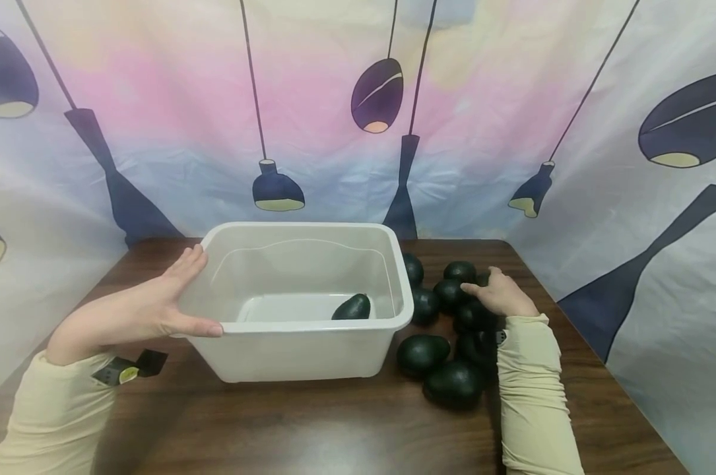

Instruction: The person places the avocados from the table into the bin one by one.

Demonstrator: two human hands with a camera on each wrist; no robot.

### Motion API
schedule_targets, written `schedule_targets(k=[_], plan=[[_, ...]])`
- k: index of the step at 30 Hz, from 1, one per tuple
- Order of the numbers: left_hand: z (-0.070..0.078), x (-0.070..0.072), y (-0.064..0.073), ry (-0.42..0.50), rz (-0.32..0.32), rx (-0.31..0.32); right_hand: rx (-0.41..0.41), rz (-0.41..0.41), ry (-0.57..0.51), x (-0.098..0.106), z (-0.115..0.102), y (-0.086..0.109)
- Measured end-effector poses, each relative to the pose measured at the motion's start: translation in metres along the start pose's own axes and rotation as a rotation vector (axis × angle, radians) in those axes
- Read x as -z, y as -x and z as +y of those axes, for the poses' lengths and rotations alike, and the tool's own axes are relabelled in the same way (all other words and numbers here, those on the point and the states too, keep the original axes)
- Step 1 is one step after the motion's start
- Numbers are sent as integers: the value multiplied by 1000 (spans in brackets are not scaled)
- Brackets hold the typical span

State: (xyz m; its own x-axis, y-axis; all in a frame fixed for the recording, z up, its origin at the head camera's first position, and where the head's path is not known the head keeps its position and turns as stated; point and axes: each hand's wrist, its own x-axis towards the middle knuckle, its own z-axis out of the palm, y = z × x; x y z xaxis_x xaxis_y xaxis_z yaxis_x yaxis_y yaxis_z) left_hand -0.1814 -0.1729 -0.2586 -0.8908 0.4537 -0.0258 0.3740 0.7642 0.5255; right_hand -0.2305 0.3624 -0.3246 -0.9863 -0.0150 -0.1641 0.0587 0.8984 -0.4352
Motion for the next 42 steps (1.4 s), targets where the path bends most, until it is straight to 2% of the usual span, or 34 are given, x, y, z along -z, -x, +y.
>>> schedule_targets(k=[10, 14, 22, 29, 35, 42], plan=[[2, 2, 3, -8, -2, -5, 34, -32, 9, 0, 7, 4], [3, 3, 3, -17, -2, -10, 53, -69, -10, 0, 8, 5], [4, 4, 4, -6, 0, -17, 8, -125, 57, 3, 5, 9], [3, 4, 5, 10, -1, -21, 5, -144, 47, 2, 5, 10], [2, 3, 6, 11, 0, -6, 15, -144, 96, -1, 4, 9], [1, 2, 6, 15, 0, -5, 13, -123, 98, 1, 5, 12]])
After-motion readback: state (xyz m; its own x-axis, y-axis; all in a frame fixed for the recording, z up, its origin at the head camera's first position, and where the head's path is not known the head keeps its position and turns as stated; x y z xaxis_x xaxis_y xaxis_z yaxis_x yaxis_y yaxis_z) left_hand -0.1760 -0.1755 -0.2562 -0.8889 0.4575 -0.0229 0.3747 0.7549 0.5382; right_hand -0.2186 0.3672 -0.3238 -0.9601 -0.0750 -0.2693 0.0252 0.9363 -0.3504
